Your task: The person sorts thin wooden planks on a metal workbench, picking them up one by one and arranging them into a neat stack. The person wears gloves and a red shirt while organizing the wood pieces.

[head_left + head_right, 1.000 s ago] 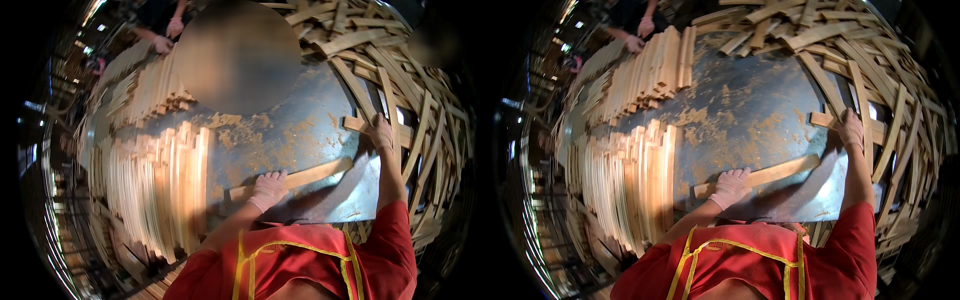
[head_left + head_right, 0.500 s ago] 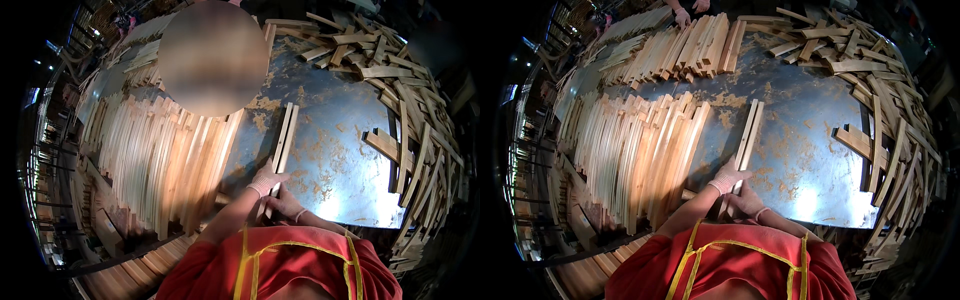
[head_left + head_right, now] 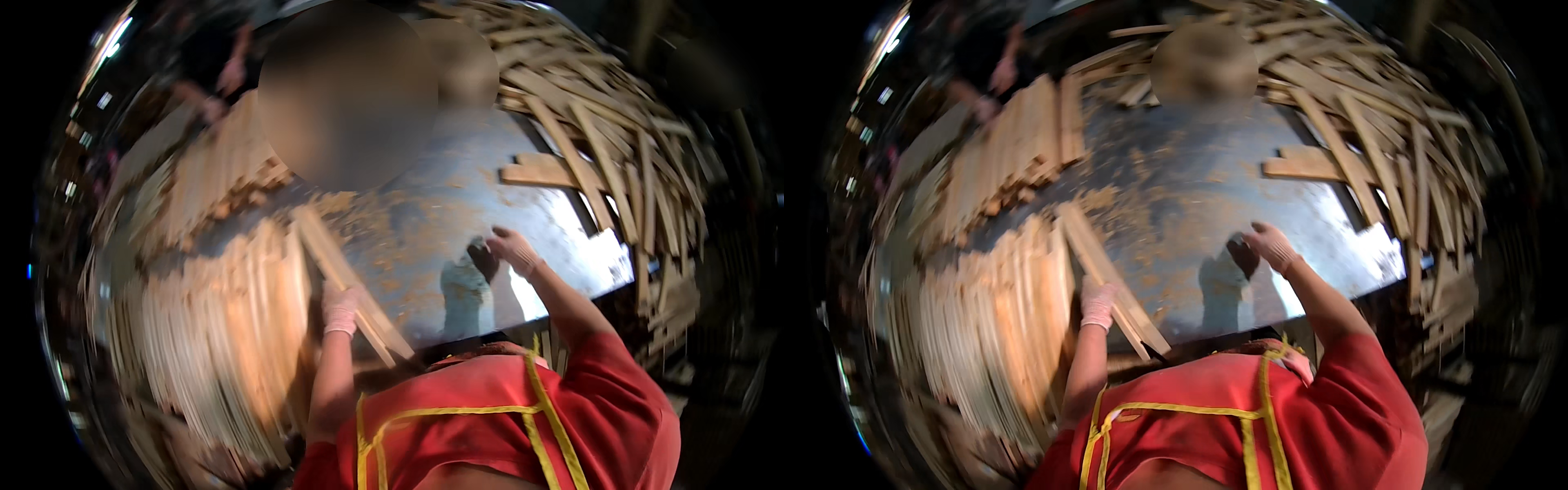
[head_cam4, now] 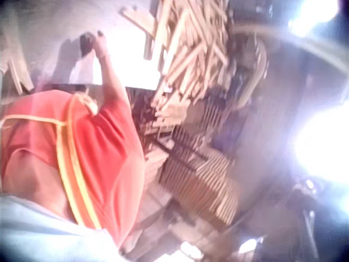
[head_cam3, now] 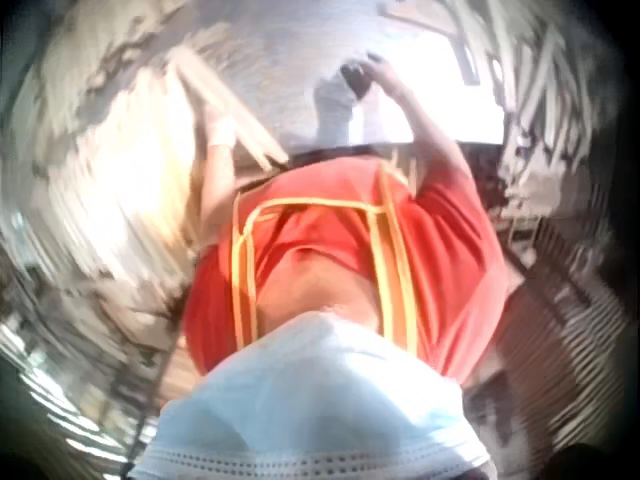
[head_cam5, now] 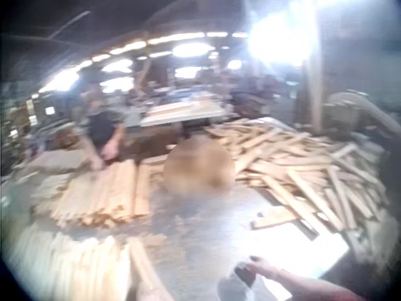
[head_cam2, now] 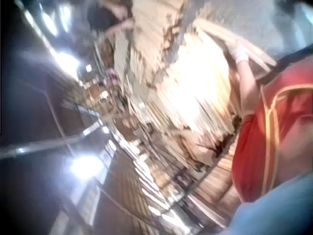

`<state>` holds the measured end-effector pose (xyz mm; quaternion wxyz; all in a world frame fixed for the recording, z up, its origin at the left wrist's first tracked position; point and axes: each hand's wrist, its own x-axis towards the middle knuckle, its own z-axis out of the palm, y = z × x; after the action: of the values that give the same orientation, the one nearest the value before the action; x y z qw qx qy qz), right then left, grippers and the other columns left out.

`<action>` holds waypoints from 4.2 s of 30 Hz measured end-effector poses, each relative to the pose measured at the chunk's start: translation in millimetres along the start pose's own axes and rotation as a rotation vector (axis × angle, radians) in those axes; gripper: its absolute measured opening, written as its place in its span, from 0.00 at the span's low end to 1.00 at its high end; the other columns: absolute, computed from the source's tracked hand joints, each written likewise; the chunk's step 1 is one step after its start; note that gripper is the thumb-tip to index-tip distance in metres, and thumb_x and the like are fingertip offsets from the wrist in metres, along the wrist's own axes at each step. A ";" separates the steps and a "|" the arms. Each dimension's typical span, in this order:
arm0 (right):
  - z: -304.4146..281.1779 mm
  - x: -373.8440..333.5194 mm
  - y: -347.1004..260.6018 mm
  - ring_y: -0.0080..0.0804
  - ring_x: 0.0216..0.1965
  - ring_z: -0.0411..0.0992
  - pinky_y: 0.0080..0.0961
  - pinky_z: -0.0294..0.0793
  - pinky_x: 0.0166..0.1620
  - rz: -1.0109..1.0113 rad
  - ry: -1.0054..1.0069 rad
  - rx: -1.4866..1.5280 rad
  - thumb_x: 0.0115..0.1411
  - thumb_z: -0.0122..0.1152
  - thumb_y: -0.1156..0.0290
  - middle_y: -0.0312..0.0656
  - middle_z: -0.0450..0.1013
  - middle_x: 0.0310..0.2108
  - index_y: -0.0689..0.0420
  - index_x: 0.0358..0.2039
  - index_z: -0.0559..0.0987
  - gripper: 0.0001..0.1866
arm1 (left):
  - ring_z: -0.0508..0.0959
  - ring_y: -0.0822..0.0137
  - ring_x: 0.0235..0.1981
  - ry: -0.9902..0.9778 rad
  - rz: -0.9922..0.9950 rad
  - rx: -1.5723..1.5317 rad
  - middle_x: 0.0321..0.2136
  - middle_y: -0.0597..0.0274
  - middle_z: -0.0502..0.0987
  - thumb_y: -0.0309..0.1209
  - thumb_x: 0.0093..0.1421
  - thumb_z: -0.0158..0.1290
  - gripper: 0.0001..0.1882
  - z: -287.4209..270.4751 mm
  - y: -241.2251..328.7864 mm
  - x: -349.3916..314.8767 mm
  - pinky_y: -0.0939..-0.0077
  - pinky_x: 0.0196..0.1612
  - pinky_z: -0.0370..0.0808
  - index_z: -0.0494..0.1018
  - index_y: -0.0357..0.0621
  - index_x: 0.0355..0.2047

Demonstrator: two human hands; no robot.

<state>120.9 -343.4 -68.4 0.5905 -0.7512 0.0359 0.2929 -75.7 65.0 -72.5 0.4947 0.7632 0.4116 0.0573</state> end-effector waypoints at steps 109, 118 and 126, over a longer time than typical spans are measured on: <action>-1.2 30.3 18.6 0.29 0.36 0.78 0.26 0.80 0.42 -0.073 -0.029 0.557 0.56 0.62 0.87 0.39 0.80 0.40 0.56 0.56 0.78 0.26 | 0.59 0.48 0.75 -0.179 0.337 0.974 0.74 0.46 0.60 0.63 0.49 0.68 0.64 162.0 144.0 -101.4 0.48 0.76 0.53 0.50 0.52 0.79; -161.8 109.8 -127.9 0.55 0.42 0.76 0.51 0.75 0.46 -0.709 0.426 -0.812 0.59 0.70 0.65 0.54 0.77 0.40 0.58 0.52 0.79 0.21 | 0.75 0.48 0.54 -0.248 0.291 1.051 0.57 0.51 0.69 0.53 0.52 0.69 0.57 185.0 123.5 -156.8 0.50 0.54 0.73 0.53 0.55 0.77; -238.9 139.2 -79.9 0.33 0.35 0.72 0.32 0.76 0.41 -0.264 0.343 -0.429 0.57 0.65 0.70 0.39 0.73 0.38 0.56 0.60 0.72 0.29 | 0.80 0.44 0.56 -0.419 0.050 0.532 0.56 0.41 0.77 0.39 0.59 0.60 0.46 134.9 121.2 -160.8 0.54 0.61 0.77 0.55 0.51 0.77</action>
<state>362.8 -495.7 -35.1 0.4366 -0.8954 -0.0256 0.0837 -44.9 -161.5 8.2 0.3506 0.8706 0.2828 -0.1980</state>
